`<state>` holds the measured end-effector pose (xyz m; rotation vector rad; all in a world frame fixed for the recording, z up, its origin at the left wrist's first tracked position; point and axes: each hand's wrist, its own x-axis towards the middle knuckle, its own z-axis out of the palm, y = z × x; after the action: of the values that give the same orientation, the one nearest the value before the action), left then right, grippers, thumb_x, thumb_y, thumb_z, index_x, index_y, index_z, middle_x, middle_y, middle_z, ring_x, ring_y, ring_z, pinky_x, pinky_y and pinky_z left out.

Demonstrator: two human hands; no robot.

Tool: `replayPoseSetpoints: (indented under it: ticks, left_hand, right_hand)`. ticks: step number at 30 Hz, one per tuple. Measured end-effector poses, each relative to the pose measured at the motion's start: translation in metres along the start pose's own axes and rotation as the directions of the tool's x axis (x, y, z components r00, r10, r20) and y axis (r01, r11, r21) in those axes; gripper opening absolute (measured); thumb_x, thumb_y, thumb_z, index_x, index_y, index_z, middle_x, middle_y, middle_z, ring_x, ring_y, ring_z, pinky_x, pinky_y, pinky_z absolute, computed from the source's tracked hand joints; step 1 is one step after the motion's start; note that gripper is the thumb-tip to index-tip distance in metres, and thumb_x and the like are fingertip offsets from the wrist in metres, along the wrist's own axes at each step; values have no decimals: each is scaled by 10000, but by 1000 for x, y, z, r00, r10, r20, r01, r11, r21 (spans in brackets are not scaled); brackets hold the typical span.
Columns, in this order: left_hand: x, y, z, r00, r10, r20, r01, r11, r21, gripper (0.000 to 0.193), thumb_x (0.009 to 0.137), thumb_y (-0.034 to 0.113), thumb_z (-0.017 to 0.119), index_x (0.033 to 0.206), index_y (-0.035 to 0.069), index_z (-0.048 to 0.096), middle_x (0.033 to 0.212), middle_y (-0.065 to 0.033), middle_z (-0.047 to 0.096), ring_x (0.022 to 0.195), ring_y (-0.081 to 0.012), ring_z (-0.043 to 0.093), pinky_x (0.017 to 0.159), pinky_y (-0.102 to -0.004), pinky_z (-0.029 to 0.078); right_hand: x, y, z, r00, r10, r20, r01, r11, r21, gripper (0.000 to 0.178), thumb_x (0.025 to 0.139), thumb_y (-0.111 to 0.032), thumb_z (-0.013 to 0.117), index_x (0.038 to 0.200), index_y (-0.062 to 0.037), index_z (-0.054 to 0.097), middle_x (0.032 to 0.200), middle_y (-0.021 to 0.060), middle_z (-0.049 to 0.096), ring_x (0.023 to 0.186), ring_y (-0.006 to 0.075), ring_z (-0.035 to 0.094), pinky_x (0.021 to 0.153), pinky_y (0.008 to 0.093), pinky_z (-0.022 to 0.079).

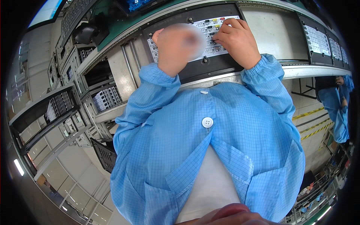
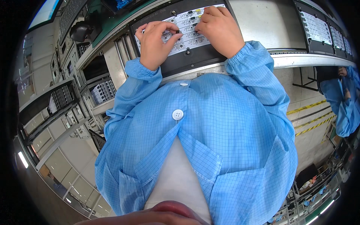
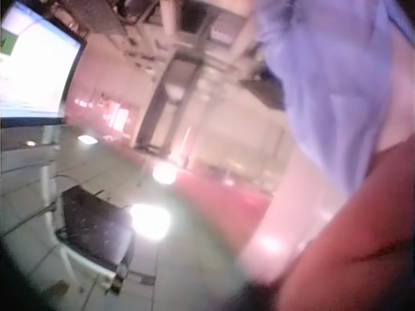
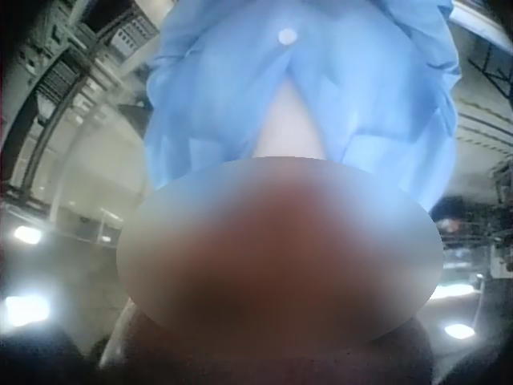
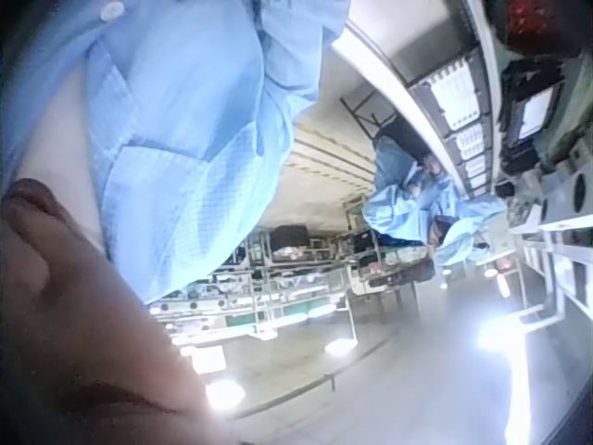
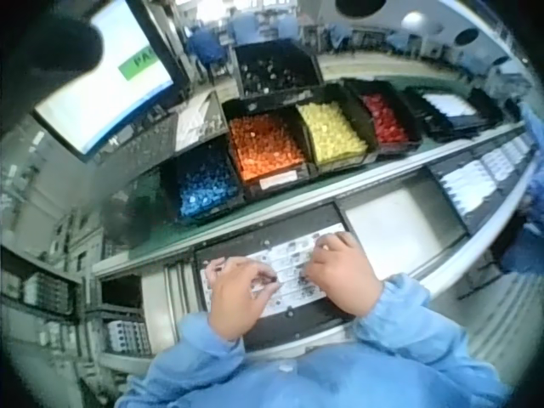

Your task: Placing small electronic components into a component tray at a manual assembly station.

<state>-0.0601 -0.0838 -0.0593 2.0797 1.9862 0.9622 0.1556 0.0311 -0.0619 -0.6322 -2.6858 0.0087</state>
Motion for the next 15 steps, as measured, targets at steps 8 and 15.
replayPoseSetpoints:
  ticks: [8, 15]
  left_hand:
    - [7, 0, -1, 988, -143, 52, 150, 972, -179, 105, 859, 266, 817, 959, 233, 822, 907, 64, 753, 1066, -182, 643, 1063, -467, 268]
    - [0, -4, 11, 992, -125, -27, 123, 990, -76, 99, 882, 237, 788, 977, 230, 814, 953, 33, 761, 1052, -200, 655, 1048, -459, 293]
  right_hand:
    - [16, -13, 16, 1000, 23, -21, -17, 969, 247, 231, 824, -182, 815, 1041, -119, 768, 1018, 34, 722, 1097, 259, 639, 985, 408, 499]
    - [15, 9, 24, 990, 68, -122, -5, 888, 460, 230, 836, -147, 820, 1027, -77, 714, 983, 79, 697, 990, 324, 646, 864, 425, 540]
